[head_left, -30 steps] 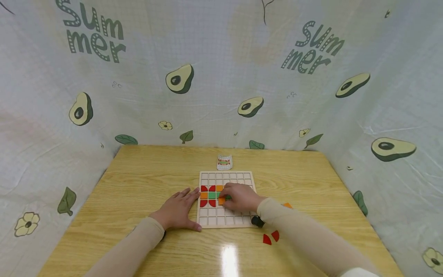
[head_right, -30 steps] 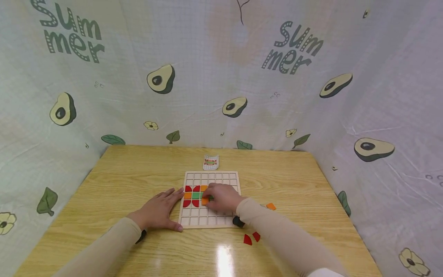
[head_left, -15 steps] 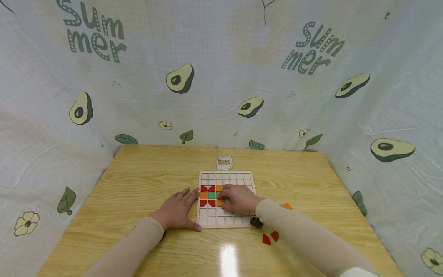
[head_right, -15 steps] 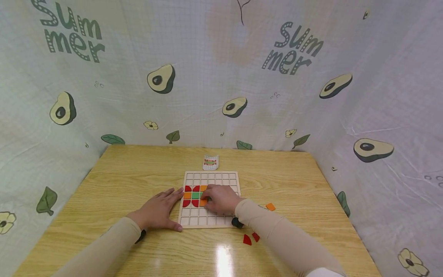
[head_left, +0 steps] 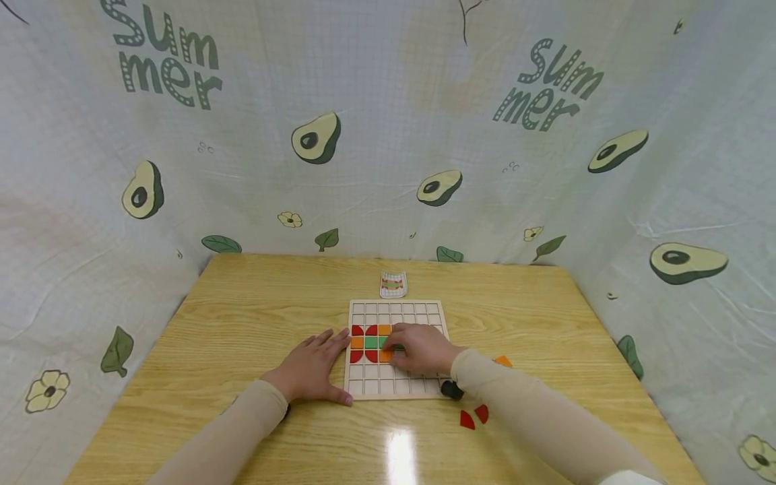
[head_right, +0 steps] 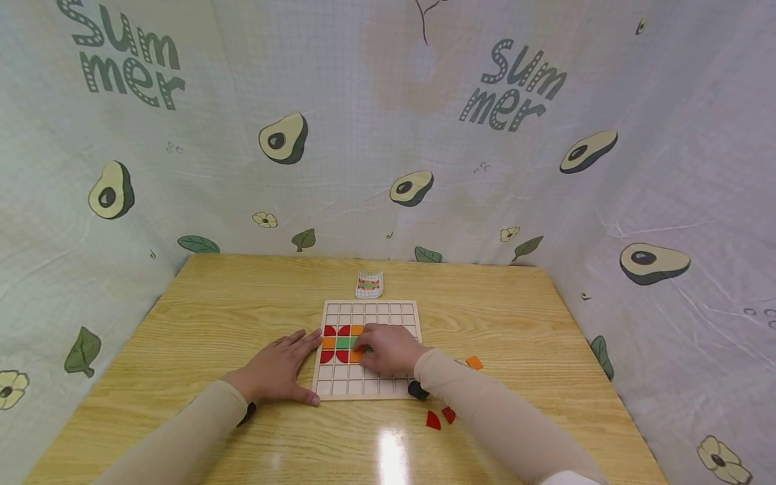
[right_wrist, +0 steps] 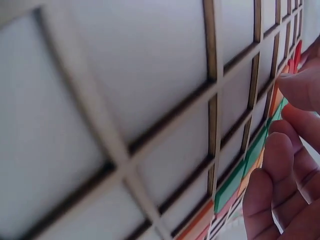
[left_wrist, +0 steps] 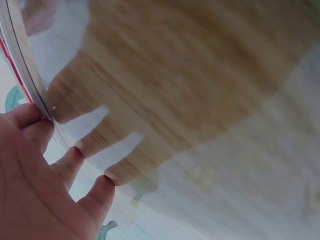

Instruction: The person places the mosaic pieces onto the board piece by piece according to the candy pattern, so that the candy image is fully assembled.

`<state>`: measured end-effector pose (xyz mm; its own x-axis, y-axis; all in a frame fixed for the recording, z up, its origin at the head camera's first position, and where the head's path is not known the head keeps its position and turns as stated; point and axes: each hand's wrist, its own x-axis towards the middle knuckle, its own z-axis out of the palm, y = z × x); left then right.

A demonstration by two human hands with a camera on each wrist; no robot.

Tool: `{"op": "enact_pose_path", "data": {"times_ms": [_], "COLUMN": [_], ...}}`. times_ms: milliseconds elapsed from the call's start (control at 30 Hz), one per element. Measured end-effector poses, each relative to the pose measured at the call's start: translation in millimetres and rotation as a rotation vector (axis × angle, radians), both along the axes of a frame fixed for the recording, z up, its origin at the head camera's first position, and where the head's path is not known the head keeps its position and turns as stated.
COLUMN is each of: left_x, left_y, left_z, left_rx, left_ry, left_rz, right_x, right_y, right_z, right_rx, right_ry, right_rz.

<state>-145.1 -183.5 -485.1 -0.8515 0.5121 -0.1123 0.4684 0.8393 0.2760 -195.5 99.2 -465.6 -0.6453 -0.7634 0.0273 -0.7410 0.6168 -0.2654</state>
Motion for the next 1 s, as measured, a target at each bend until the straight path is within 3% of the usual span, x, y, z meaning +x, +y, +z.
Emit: {"op": "enact_pose_path", "data": {"times_ms": [267, 567, 767, 1000], "left_x": [0.1, -0.5, -0.4, 0.9], "left_y": [-1.6, -0.7, 0.1, 0.6], "left_z": [-2.1, -1.8, -2.0, 0.8], "left_rx": [0.009, 0.000, -0.006, 0.003], "left_ry": [0.028, 0.024, 0.020, 0.010], "left_rz": [-0.016, -0.014, -0.013, -0.011], "right_x": [0.7, 9.4, 21.1, 31.4], "right_y": [36.4, 121.3, 174.6, 202.6], "right_z": [9.9, 17.2, 14.6, 11.5], "right_rx": [-0.026, -0.062, -0.033, -0.049], "right_ry": [-0.021, -0.083, -0.082, -0.106], "right_rz": [-0.035, -0.200, -0.255, -0.283]}}
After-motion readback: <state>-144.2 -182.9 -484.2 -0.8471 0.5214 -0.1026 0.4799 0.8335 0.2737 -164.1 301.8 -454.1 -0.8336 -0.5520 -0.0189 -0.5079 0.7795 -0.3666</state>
